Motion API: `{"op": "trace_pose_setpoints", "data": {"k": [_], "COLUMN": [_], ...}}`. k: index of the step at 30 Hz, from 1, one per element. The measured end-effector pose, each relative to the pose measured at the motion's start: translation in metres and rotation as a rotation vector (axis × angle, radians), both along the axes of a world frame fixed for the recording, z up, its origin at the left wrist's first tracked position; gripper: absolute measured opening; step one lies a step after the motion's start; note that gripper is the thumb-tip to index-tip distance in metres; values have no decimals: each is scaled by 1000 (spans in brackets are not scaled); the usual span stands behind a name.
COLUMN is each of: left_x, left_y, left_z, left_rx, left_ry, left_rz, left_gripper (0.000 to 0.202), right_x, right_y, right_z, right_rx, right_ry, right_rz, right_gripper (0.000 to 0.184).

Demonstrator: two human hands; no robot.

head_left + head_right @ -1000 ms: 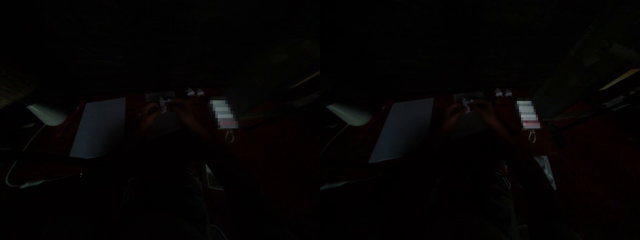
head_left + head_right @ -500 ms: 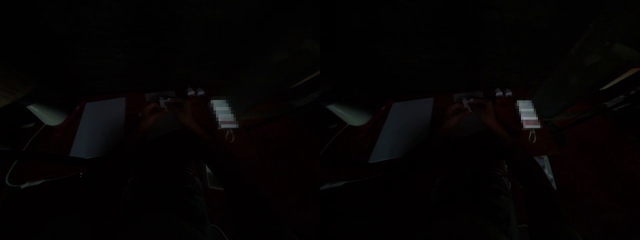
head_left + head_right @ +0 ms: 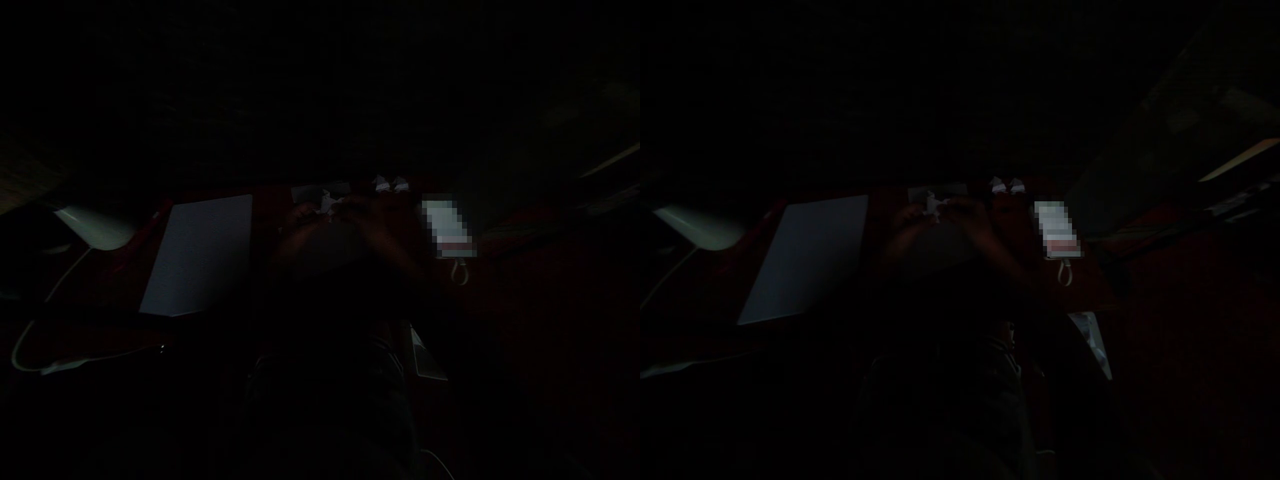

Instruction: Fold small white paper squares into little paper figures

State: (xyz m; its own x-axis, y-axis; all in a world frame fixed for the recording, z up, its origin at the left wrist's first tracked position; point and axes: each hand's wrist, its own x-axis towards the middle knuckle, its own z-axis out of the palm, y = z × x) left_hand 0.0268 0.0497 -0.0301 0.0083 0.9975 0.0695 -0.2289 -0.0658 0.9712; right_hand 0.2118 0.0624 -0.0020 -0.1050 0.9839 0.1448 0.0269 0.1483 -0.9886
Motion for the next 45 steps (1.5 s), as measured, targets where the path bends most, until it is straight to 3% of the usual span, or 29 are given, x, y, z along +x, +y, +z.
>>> {"op": "trace_pose_setpoints", "data": {"k": [7, 13, 21, 28, 38, 42, 45], "left_x": [-2, -2, -3, -4, -3, -3, -5], "left_y": [-3, 4, 5, 1, 0, -4, -5], "left_z": [3, -1, 2, 5, 5, 7, 7], "left_rx": [9, 20, -88, -35, -2, -13, -34], "left_ry": [20, 16, 44, 123, 142, 79, 89], "left_rz": [-17, -12, 80, 113, 35, -39, -23], "left_gripper": [27, 29, 32, 34, 35, 33, 35], "right_x": [6, 7, 6, 3, 5, 5, 4], "right_y": [1, 6, -4, -2, -5, -3, -2], "right_z": [-1, -4, 1, -2, 5, 4, 1], "right_rx": [-25, 14, -73, -144, -75, -81, -96], "right_ry": [66, 2, -19, 41, -57, -73, -106], "right_rz": [60, 63, 104, 107, 71, 15, -28], "right_gripper": [43, 40, 40, 43, 49, 41, 38]}}
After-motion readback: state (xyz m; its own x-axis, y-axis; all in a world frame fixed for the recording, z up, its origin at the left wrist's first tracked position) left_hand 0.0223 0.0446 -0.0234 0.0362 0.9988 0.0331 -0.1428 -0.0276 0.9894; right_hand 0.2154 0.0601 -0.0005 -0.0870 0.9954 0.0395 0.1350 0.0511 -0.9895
